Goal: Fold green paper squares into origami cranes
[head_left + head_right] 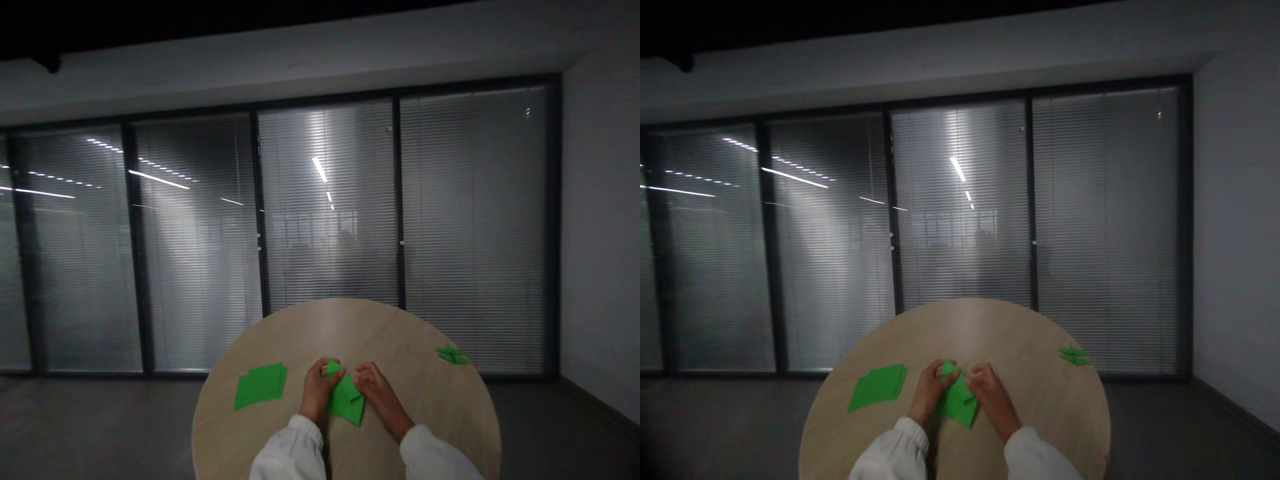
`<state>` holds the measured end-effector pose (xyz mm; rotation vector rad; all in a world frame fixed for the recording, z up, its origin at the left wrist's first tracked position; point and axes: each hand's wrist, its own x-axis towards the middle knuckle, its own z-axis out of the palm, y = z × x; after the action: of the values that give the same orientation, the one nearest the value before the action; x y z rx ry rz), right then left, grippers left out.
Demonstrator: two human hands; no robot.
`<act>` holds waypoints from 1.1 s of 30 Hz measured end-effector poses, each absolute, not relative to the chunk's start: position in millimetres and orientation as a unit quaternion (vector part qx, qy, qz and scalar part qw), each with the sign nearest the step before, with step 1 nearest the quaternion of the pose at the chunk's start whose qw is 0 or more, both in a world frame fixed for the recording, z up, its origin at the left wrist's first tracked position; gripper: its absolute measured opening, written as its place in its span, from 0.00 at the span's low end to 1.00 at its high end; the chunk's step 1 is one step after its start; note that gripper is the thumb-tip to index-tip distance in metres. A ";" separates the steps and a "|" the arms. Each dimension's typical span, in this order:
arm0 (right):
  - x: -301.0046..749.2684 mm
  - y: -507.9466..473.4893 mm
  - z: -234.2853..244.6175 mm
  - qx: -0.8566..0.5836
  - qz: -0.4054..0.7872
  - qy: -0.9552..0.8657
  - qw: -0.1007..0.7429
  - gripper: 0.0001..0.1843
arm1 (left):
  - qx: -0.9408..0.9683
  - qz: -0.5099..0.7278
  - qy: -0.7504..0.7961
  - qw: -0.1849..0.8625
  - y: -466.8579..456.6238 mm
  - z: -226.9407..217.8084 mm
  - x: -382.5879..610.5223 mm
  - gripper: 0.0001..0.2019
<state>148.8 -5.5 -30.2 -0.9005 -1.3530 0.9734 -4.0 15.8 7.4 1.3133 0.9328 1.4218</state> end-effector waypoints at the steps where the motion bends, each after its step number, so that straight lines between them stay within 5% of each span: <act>1: 149.1 -3.2 -32.9 -0.391 0.431 -0.570 0.580 0.22 | 0.548 0.575 0.378 0.476 14.8 7.1 -2.2 0.18; 11: 151.2 3.9 -42.5 -0.395 0.452 -0.600 0.529 0.24 | 0.552 0.543 0.372 0.512 15.5 -2.2 -0.9 0.24; 33: 149.3 -3.4 -36.8 -0.394 0.485 -0.571 0.533 0.15 | 0.533 0.545 0.376 0.526 8.6 -2.4 -1.6 0.17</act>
<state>149.3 -3.4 -36.8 -0.9392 -1.3612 1.1555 -1.6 8.6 -2.4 1.2750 0.8979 1.3041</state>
